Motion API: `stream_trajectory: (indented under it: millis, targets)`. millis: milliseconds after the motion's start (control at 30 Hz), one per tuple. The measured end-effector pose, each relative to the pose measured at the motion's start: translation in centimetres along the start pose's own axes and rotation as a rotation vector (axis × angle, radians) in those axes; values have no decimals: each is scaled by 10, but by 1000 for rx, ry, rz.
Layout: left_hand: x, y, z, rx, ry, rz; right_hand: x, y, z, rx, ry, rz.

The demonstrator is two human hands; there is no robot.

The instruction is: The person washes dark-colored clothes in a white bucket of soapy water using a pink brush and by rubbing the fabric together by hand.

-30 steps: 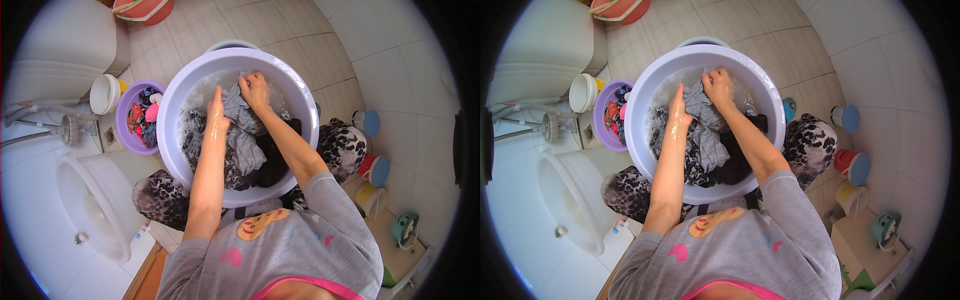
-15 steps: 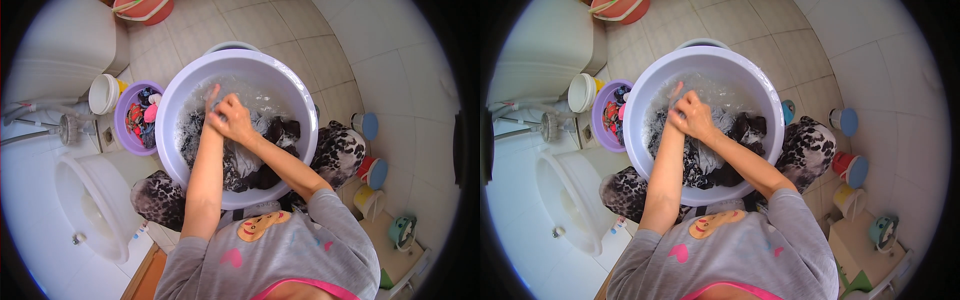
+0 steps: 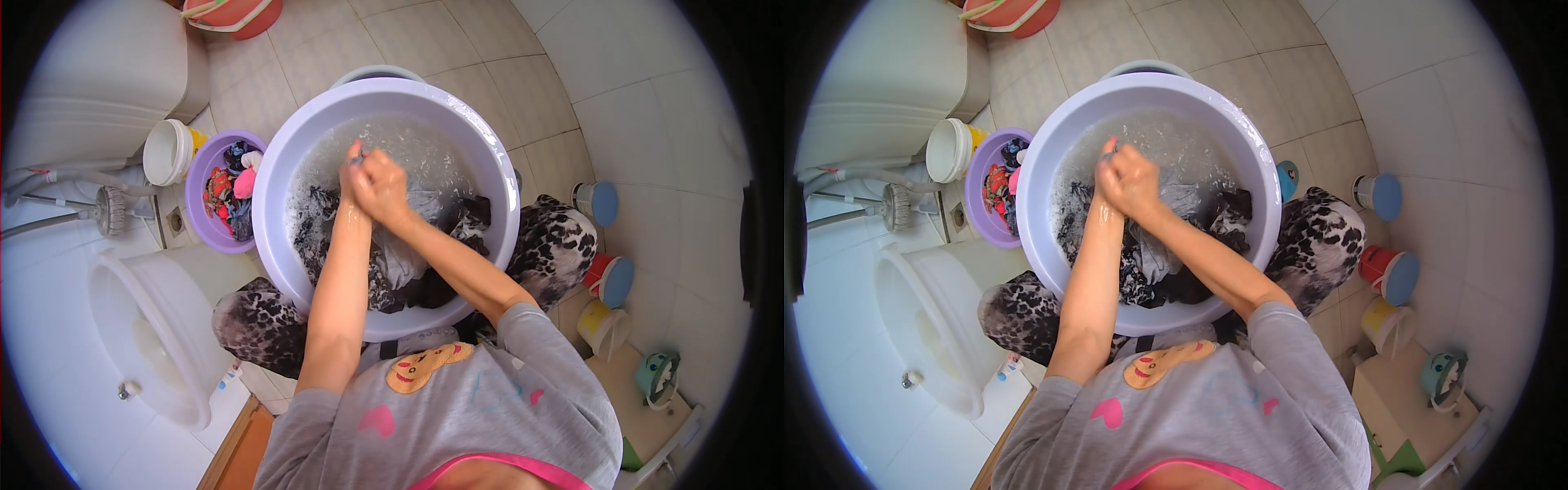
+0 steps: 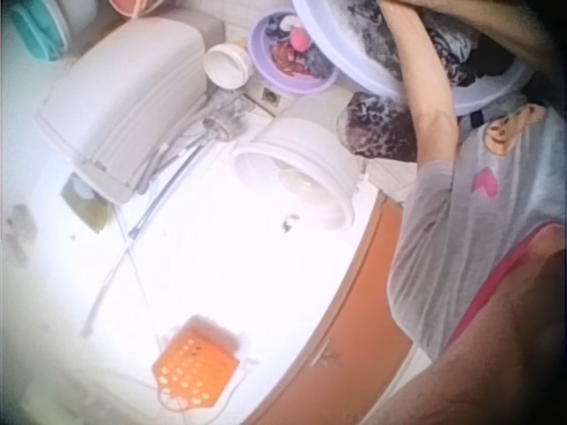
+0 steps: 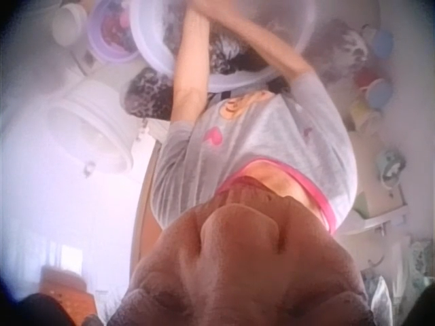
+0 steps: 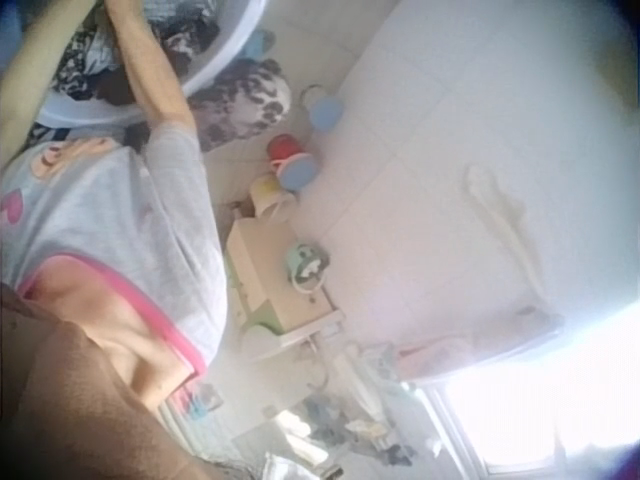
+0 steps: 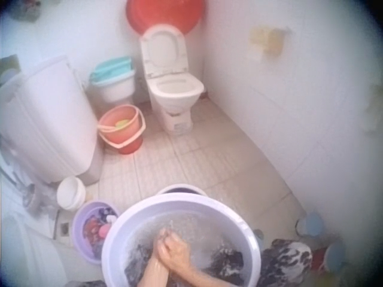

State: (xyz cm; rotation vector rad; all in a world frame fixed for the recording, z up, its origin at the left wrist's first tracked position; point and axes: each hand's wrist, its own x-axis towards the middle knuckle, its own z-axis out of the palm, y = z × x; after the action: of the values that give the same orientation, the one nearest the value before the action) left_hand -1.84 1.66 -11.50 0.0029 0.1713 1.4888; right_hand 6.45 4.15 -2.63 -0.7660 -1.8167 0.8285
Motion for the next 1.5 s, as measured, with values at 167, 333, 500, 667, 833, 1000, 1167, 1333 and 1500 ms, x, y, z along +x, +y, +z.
stream_trajectory:
  millis: [167,333,500,667,833,1000,1167,1333,1500]
  targets:
    - [12,-7,40,337,860,146,26,73,-25,-463,-271,240]
    - [-10,1,46,1270,964,548,8,80,-39,-343,-197,66]
    - [-9,13,41,2024,1075,-18,20,63,-39,-517,-550,304]
    - [-4,11,67,779,596,277,21,28,-18,97,-171,296]
    - [-23,3,130,1186,246,354,55,-17,-40,184,-289,-49]
    - [-20,6,173,1158,332,408,75,-27,-56,445,-336,-175]
    - [-22,-7,256,945,391,558,35,-32,-56,431,-315,117]
    - [-25,-5,326,931,268,714,-1,-13,-55,354,-333,264]
    - [-21,38,310,821,227,725,-14,-5,-58,558,-465,416]
